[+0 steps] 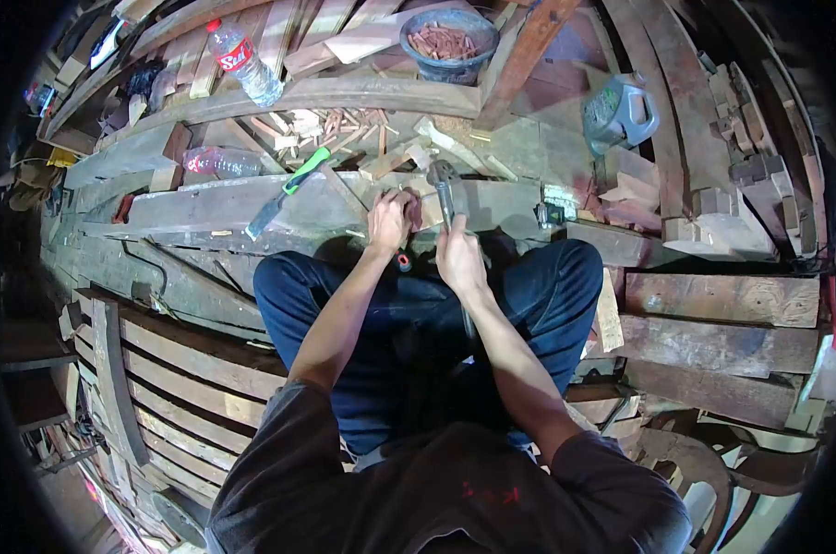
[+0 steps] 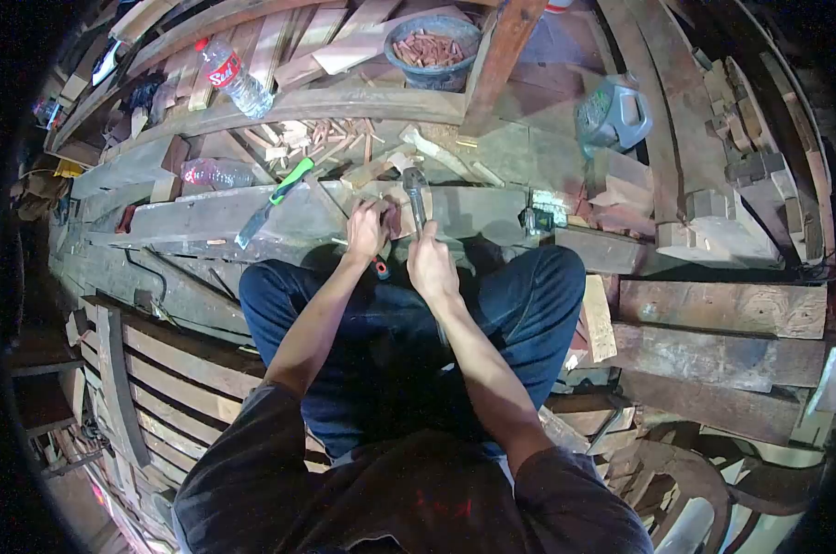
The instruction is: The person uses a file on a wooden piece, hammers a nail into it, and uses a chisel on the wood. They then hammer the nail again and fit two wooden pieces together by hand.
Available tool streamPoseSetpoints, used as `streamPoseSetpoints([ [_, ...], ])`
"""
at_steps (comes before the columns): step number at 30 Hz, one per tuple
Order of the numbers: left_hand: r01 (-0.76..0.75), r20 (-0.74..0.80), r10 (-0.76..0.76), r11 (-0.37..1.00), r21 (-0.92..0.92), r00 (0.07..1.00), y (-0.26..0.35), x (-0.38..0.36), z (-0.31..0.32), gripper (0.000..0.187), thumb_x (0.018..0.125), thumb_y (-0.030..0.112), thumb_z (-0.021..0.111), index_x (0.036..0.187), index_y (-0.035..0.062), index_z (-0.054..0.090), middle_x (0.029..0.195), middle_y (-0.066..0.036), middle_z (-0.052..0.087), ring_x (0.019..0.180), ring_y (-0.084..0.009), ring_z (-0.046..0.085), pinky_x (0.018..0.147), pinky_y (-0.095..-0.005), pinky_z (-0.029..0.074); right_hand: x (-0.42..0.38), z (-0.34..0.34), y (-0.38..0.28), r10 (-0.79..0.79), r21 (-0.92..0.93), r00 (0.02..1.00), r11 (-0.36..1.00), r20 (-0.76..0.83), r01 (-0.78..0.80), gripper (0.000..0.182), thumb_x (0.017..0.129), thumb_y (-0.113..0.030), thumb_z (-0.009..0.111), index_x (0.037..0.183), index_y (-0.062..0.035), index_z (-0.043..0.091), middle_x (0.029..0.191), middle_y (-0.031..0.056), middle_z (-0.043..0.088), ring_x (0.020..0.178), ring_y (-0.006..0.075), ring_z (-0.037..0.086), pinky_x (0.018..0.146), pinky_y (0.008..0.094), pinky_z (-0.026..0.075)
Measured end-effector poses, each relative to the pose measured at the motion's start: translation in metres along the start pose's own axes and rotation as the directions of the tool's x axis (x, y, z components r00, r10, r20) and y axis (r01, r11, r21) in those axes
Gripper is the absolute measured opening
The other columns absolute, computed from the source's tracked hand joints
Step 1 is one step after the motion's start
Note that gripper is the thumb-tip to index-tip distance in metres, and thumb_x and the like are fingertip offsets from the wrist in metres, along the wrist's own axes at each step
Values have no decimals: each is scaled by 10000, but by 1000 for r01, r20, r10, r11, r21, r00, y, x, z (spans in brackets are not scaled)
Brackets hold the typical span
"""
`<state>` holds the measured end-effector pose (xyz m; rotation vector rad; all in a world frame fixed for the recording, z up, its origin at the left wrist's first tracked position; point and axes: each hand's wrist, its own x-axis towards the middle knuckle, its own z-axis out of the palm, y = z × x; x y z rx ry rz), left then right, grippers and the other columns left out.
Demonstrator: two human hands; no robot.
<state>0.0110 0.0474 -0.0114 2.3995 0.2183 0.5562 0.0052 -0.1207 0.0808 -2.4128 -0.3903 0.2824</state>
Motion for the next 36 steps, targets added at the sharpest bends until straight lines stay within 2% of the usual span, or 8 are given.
streamPoseSetpoints([
  [2, 7, 78, -5, 1000, -14, 997, 4, 8, -6, 85, 835, 99, 665, 902, 59, 697, 904, -129, 678, 882, -344, 630, 934, -448, 455, 11, 9, 11, -4, -103, 998, 995, 61, 10, 250, 945, -129, 533, 1060, 79, 454, 731, 344, 626, 726, 517, 642, 641, 594, 512],
  [9, 32, 24, -33, 999, 21, 999, 3, 6, -2, 148, 812, 76, 677, 951, 111, 712, 938, -100, 682, 899, -365, 616, 817, -436, 514, 5, -8, -5, -3, 7, 997, 1000, 82, 2, 300, 961, -140, 508, 1119, 107, 444, 760, 359, 631, 784, 523, 647, 685, 592, 520],
  [18, -102, 95, 94, 992, 72, 991, -4, 13, -4, 133, 835, 104, 671, 962, 114, 707, 1002, -86, 668, 937, -327, 617, 887, -424, 467, 13, -46, 5, 13, 157, 997, 988, -81, 0, 193, 940, -119, 563, 1001, 55, 506, 776, 334, 623, 796, 514, 632, 653, 545, 488],
  [24, -104, 166, 119, 990, -96, 979, 27, 23, 11, 151, 804, 11, 657, 931, 85, 691, 944, -110, 671, 915, -340, 621, 876, -436, 476, 14, -87, 22, 52, 242, 975, 970, -214, 2, 199, 949, -155, 582, 960, 37, 530, 734, 297, 625, 754, 483, 646, 627, 512, 484],
  [26, -79, 180, 118, 974, -212, 976, 48, 27, 23, 171, 798, -12, 640, 936, 78, 683, 932, -124, 676, 911, -349, 627, 853, -450, 485, 17, -96, 31, 151, 279, 972, 955, -182, -96, 210, 954, -166, 569, 955, 43, 550, 771, 297, 635, 778, 482, 648, 642, 502, 493],
  [29, -111, 178, 118, 993, -48, 977, 62, 31, 53, 144, 783, 53, 666, 918, 96, 695, 909, -140, 683, 887, -354, 623, 807, -446, 470, 18, -98, 52, 175, 320, 960, 942, -216, -100, 212, 947, -164, 567, 970, 47, 572, 827, 311, 637, 837, 478, 647, 686, 498, 500],
  [35, -251, -3, 252, 963, 101, 968, 62, 29, 71, 229, 735, 72, 683, 952, 140, 707, 941, -77, 672, 979, -333, 583, 895, -430, 430, 18, -89, 78, 249, 367, 954, 914, -168, -174, 206, 916, -135, 575, 979, 61, 574, 847, 321, 641, 869, 485, 644, 740, 512, 503],
  [36, -206, 87, 194, 967, 152, 977, 60, 27, 67, 303, 684, 71, 706, 974, 158, 708, 987, -59, 658, 1047, -333, 558, 923, -428, 421, 18, -88, 74, 233, 334, 962, 926, -144, -175, 207, 912, -132, 576, 973, 66, 569, 841, 321, 642, 863, 489, 642, 738, 514, 505],
])
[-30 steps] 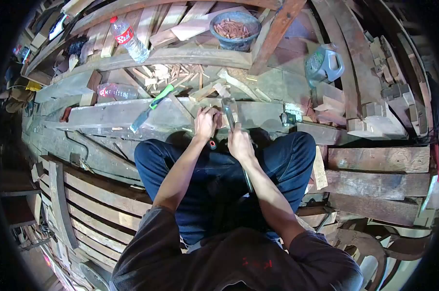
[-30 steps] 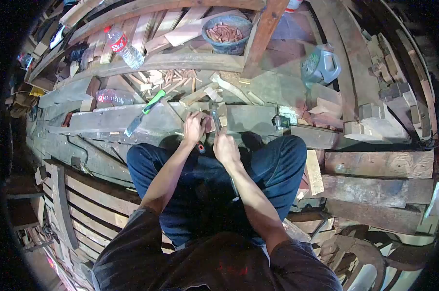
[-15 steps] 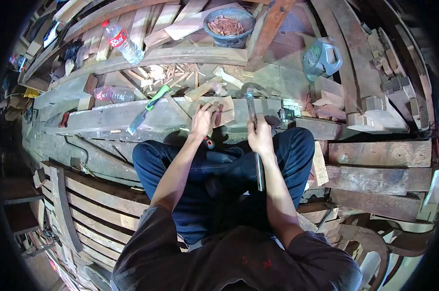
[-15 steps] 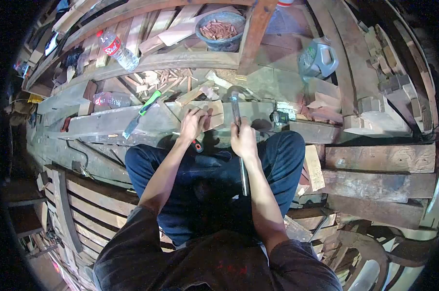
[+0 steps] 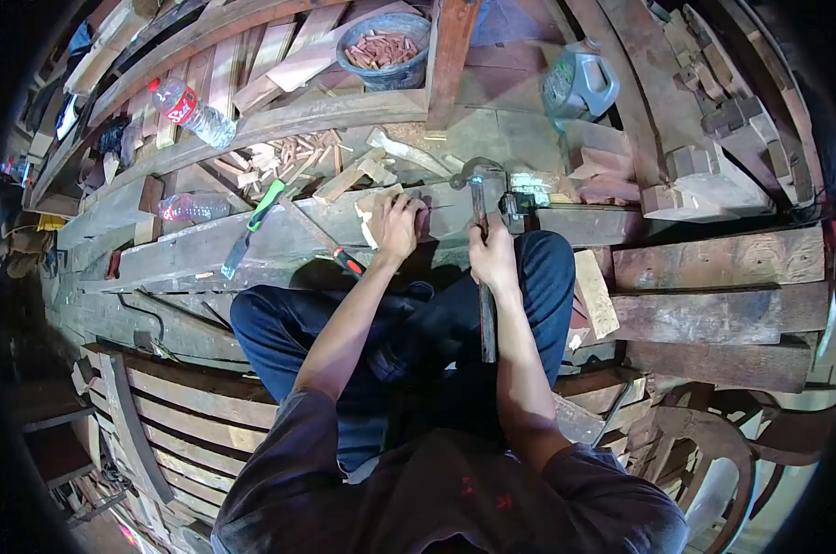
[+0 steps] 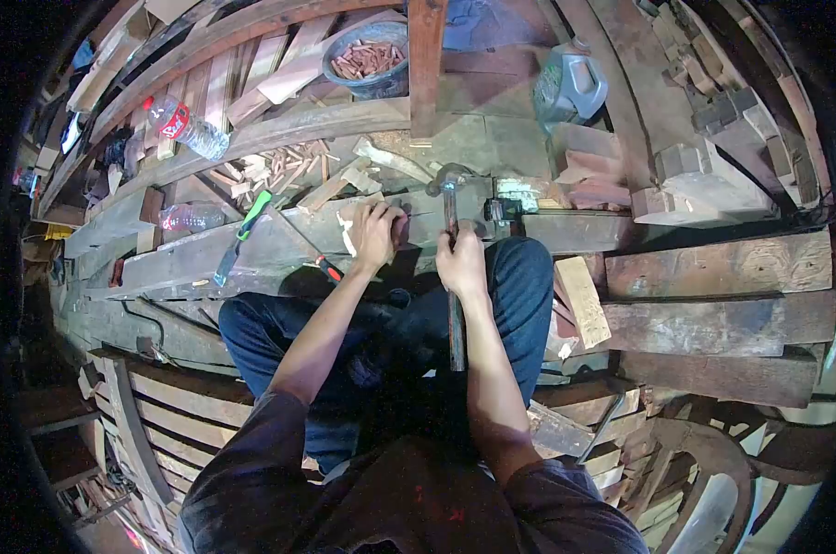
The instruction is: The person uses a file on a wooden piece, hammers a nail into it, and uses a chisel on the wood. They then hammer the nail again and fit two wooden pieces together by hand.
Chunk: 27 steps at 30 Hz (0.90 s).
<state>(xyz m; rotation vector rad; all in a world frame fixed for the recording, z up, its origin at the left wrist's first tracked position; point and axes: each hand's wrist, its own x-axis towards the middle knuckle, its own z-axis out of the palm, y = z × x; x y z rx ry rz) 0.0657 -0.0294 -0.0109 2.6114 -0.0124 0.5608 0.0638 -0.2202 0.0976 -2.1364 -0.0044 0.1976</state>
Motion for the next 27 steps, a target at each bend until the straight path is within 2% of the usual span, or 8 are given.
streamPoseSetpoints([
  [3, -19, -16, 19, 1000, 9, 1000, -2, -1, -4, 345, 648, 69, 717, 982, 154, 709, 1008, -75, 647, 1064, -336, 551, 944, -429, 418, -7, 5, -9, -23, -86, 999, 996, 49, 28, 221, 907, -122, 569, 1001, 77, 550, 847, 338, 639, 867, 500, 639, 745, 530, 507],
  [5, -3, -12, 3, 1000, -26, 1000, 0, -2, -4, 301, 691, 77, 718, 984, 143, 706, 1003, -86, 639, 1072, -337, 543, 956, -441, 413, -13, 11, -12, -96, -124, 994, 987, 60, 103, 240, 907, -119, 562, 1032, 84, 532, 847, 350, 634, 889, 511, 630, 766, 551, 499],
  [7, -17, -51, 16, 1000, -21, 999, -4, -6, 0, 272, 717, 83, 717, 984, 136, 706, 995, -89, 637, 1068, -335, 545, 947, -451, 411, -16, 16, -16, -23, -153, 994, 987, 106, 39, 243, 909, -126, 564, 1027, 83, 526, 836, 354, 631, 890, 521, 621, 769, 560, 493],
  [8, -12, -50, 10, 999, -40, 999, -6, -7, 2, 240, 744, 97, 718, 981, 136, 709, 992, -92, 639, 1049, -327, 549, 914, -457, 414, -17, 21, -10, -70, -154, 995, 985, 75, 81, 211, 906, -118, 588, 1006, 59, 530, 812, 303, 642, 835, 496, 640, 715, 525, 496],
  [12, 89, -47, -90, 996, -11, 995, -7, -7, -10, 245, 733, 105, 723, 975, 138, 709, 1013, -68, 641, 1015, -313, 554, 860, -444, 420, -18, 25, -12, -77, -180, 995, 980, 59, 86, 204, 908, -121, 582, 1002, 53, 530, 802, 299, 641, 824, 486, 645, 704, 523, 496],
  [17, 33, -92, -26, 997, 71, 995, -14, -8, -13, 128, 799, 155, 706, 925, 134, 699, 956, -61, 648, 958, -318, 565, 842, -436, 403, -15, 27, -8, -35, -212, 997, 976, 73, 50, 189, 911, -122, 572, 996, 42, 532, 802, 300, 638, 814, 472, 651, 693, 517, 499],
  [24, 131, -124, -129, 991, 9, 984, -19, -15, -10, 76, 838, 178, 700, 901, 136, 705, 913, -52, 655, 921, -314, 566, 806, -443, 377, -17, 31, -7, -72, -196, 993, 976, 97, 90, 190, 911, -114, 573, 984, 53, 523, 809, 323, 631, 840, 505, 632, 711, 528, 498],
  [27, 111, -181, -112, 994, -18, 977, -20, -16, -10, 78, 820, 167, 710, 893, 140, 711, 926, -50, 665, 911, -311, 566, 792, -438, 377, -19, 35, -14, -118, -186, 984, 972, 135, 142, 255, 916, -132, 536, 1039, 88, 496, 828, 379, 620, 877, 538, 618, 771, 585, 484],
])
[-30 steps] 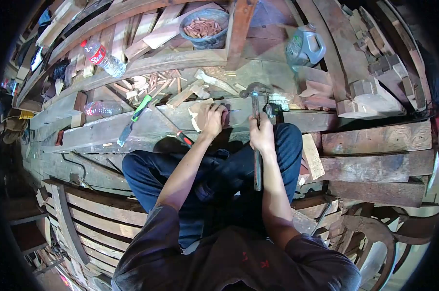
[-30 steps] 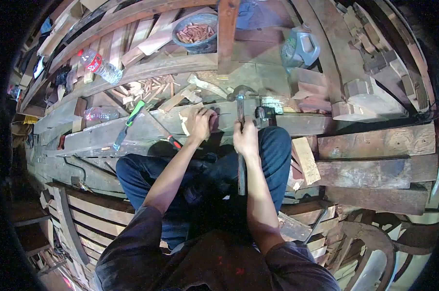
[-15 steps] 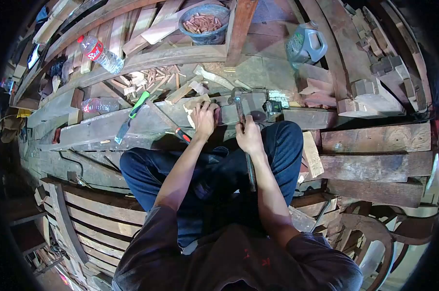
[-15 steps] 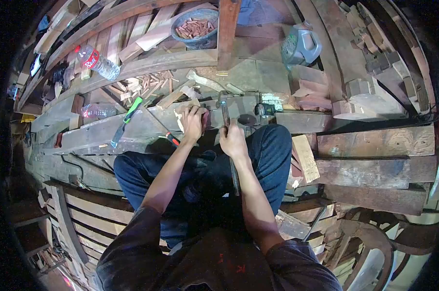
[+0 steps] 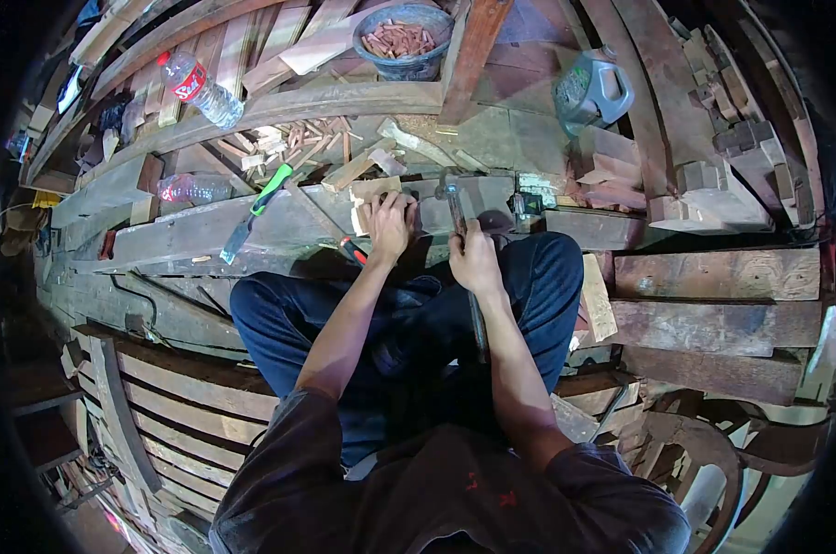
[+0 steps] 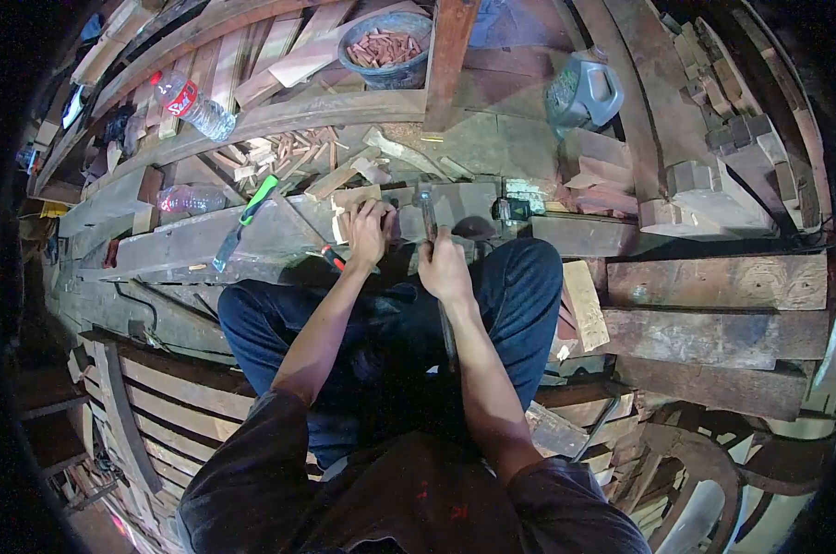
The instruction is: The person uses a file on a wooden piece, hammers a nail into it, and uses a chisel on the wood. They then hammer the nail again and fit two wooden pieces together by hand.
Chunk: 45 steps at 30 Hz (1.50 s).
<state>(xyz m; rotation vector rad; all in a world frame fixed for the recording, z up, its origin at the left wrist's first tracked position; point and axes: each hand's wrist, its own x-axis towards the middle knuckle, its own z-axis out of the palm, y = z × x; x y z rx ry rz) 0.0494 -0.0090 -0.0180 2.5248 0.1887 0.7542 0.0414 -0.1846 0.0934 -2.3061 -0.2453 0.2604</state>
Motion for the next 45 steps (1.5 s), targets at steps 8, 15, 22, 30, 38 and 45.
streamPoseSetpoints([
  [8, 58, 85, -52, 996, -67, 995, -4, -1, 1, 179, 712, 108, 723, 890, 131, 713, 934, -54, 673, 975, -310, 571, 836, -435, 373, 2, 23, -2, -24, -82, 997, 996, 68, 30, 278, 921, -131, 533, 1074, 88, 456, 805, 387, 615, 846, 545, 620, 737, 604, 498],
  [15, 30, -35, -32, 997, -65, 999, -2, -4, -1, 116, 756, 125, 723, 872, 124, 719, 916, -63, 678, 907, -318, 572, 789, -432, 378, -4, 22, -12, -51, -110, 997, 992, 65, 58, 300, 921, -121, 514, 1106, 102, 436, 796, 394, 610, 805, 541, 624, 720, 602, 505],
  [22, 35, 3, -35, 999, -24, 999, -3, -1, -1, 121, 798, 190, 684, 837, 77, 699, 898, -93, 674, 931, -323, 582, 815, -439, 390, -11, 22, -18, -24, -123, 998, 992, 61, 32, 279, 923, -121, 509, 1087, 95, 443, 789, 374, 621, 802, 535, 630, 708, 603, 509],
  [30, -23, -80, 23, 1000, -2, 997, -2, 0, -6, 100, 788, 172, 689, 821, 79, 704, 915, -86, 676, 915, -316, 576, 813, -437, 385, -11, 22, -24, -56, -110, 998, 992, 23, 58, 246, 922, -100, 510, 1063, 92, 450, 781, 380, 616, 800, 529, 635, 699, 591, 515],
  [38, 29, -49, -30, 999, -35, 998, -3, -1, -2, 83, 787, 175, 694, 833, 111, 721, 892, -83, 676, 892, -307, 587, 799, -440, 379, -9, 22, -21, -13, -139, 1000, 990, 27, 16, 253, 935, -104, 501, 1080, 92, 432, 790, 363, 630, 791, 535, 630, 682, 595, 512],
  [45, -2, -92, 0, 1000, -19, 996, -10, -4, 6, 103, 801, 179, 678, 846, 97, 721, 926, -84, 692, 919, -312, 586, 788, -435, 381, -11, 21, -31, -65, -127, 997, 990, -34, 60, 243, 931, -115, 514, 1055, 77, 433, 784, 372, 622, 781, 530, 637, 698, 595, 516],
])
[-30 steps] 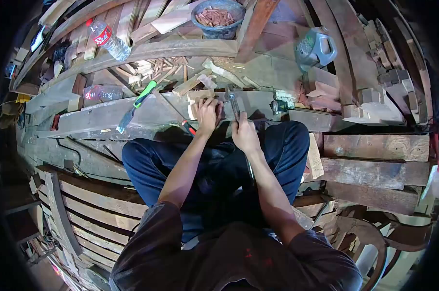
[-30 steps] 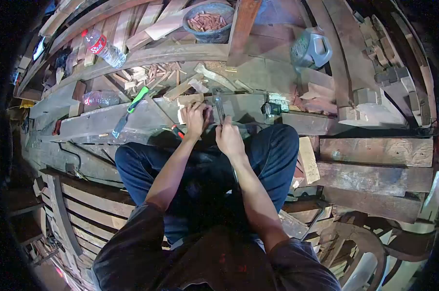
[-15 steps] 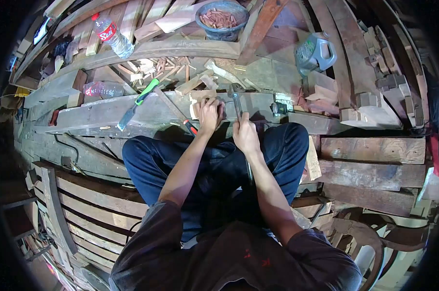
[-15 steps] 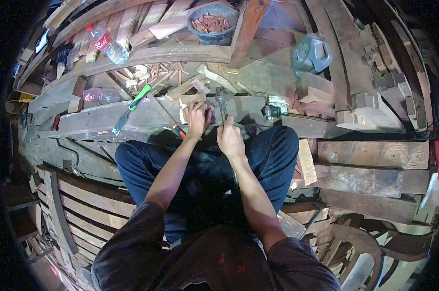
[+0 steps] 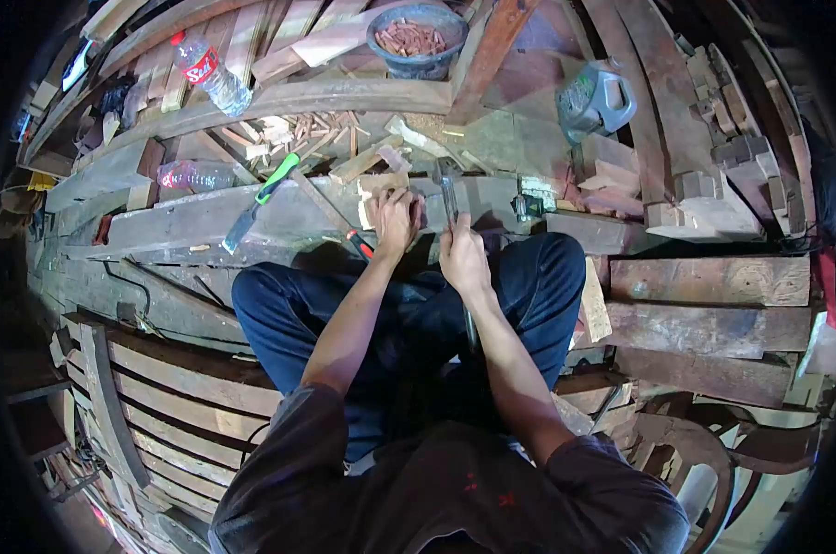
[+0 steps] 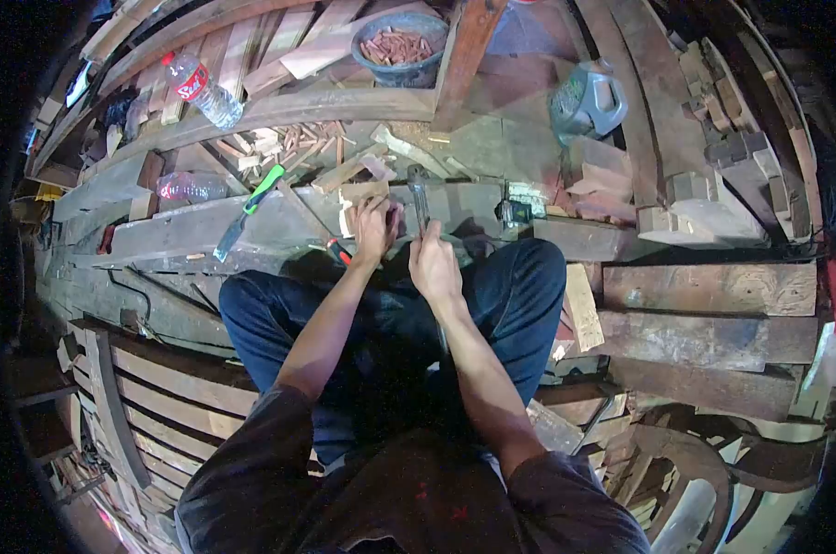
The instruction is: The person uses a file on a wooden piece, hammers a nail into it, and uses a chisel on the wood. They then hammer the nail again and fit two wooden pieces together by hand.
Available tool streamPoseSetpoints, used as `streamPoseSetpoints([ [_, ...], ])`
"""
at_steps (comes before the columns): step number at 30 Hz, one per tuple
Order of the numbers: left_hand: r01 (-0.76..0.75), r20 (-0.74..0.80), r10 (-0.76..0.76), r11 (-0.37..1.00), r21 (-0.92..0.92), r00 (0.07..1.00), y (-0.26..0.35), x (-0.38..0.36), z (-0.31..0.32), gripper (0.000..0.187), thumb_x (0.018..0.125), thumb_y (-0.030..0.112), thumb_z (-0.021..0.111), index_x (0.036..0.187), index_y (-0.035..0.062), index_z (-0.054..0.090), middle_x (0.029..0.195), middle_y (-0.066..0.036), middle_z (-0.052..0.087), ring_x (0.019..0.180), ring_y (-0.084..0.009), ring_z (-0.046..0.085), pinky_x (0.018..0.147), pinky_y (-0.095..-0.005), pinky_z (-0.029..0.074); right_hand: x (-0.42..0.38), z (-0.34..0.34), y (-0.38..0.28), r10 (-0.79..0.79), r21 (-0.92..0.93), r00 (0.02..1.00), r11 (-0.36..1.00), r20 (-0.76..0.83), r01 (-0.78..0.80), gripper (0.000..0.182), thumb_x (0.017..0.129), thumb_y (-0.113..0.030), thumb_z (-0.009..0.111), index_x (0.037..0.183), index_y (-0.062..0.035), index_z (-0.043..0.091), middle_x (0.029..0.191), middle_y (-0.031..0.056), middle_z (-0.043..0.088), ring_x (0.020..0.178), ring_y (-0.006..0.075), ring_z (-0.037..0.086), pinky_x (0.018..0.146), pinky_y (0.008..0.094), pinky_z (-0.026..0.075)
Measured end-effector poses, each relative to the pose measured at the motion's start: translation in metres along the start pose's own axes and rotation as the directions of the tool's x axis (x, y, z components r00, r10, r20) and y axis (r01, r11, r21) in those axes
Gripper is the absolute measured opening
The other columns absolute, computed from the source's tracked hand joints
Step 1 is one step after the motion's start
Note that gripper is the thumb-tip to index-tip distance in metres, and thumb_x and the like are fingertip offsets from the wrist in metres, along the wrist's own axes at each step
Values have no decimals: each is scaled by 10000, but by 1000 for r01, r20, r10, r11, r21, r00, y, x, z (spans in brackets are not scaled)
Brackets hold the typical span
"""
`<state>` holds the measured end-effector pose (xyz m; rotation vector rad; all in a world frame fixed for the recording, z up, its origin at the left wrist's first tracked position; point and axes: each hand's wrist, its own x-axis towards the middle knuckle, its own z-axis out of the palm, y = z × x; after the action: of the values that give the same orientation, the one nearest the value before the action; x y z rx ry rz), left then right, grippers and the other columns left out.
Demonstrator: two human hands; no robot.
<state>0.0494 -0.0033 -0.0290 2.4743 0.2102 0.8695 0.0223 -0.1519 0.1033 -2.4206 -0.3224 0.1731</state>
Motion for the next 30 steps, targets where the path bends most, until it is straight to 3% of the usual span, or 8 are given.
streamPoseSetpoints([
  [3, 137, 221, -120, 989, -63, 968, 5, 2, -7, 127, 773, 184, 716, 873, 108, 733, 995, -101, 696, 1006, -323, 587, 844, -430, 383, 7, 14, 18, 38, -60, 996, 998, 85, -33, 216, 930, -107, 521, 1035, 64, 443, 802, 354, 628, 787, 527, 627, 661, 598, 497],
  [9, 28, 21, -27, 1000, -9, 999, 0, -2, 3, 106, 788, 196, 716, 852, 111, 721, 963, -67, 704, 1018, -315, 592, 871, -435, 390, 0, 9, 11, 14, -25, 1000, 1000, 23, -13, 205, 925, -98, 517, 1013, 72, 443, 779, 352, 623, 771, 527, 626, 647, 597, 494],
  [20, 36, 78, -33, 998, -47, 996, 4, 0, -3, 121, 774, 181, 722, 887, 139, 732, 936, -46, 685, 962, -294, 588, 831, -423, 387, 11, 11, 20, 96, 58, 995, 994, -1, -96, 191, 879, -69, 544, 1008, 64, 496, 796, 370, 614, 833, 550, 603, 719, 594, 495],
  [21, 43, 94, -40, 999, -34, 995, 3, 2, -4, 133, 772, 175, 723, 899, 139, 733, 947, -45, 688, 978, -291, 590, 836, -425, 388, 12, 4, 19, -84, 59, 992, 994, -99, 90, 187, 882, -76, 553, 1000, 61, 505, 718, 304, 637, 681, 465, 664, 580, 533, 509],
  [22, 55, 113, -48, 997, -61, 992, 3, 1, -5, 157, 756, 135, 720, 912, 136, 735, 990, -53, 686, 1013, -309, 584, 852, -439, 395, 16, -1, 20, 26, 160, 999, 987, -18, -23, 210, 884, -86, 559, 1015, 70, 508, 700, 292, 633, 674, 456, 664, 581, 510, 521],
  [25, -20, 77, 21, 1000, -23, 997, 3, 2, -11, 208, 720, 91, 721, 922, 139, 724, 1026, -70, 674, 1017, -331, 573, 862, -449, 399, 14, -32, 15, 220, 773, 913, 486, 343, -408, 240, 928, -143, 581, 1114, -3, 520, 648, 38, 504, 463, 104, 481, 382, 315, 425],
  [27, -6, 85, 11, 998, -63, 996, -6, 0, -3, 262, 682, 69, 723, 938, 127, 710, 1032, -92, 662, 1003, -346, 568, 862, -463, 400, 5, -46, 5, 204, 921, 904, 21, 377, -389, 185, 946, -95, 564, 1125, -52, 551, 673, 4, 462, 390, 60, 340, 323, 269, 333],
  [30, 21, 75, -19, 999, -34, 997, -13, -1, -6, 182, 739, 84, 704, 915, 128, 721, 997, -88, 670, 997, -341, 570, 852, -465, 404, -23, -58, -1, 86, 850, 848, -129, 523, -511, 203, 987, -144, 553, 1190, -123, 550, 656, -19, 410, 395, 55, 323, 305, 240, 286],
])
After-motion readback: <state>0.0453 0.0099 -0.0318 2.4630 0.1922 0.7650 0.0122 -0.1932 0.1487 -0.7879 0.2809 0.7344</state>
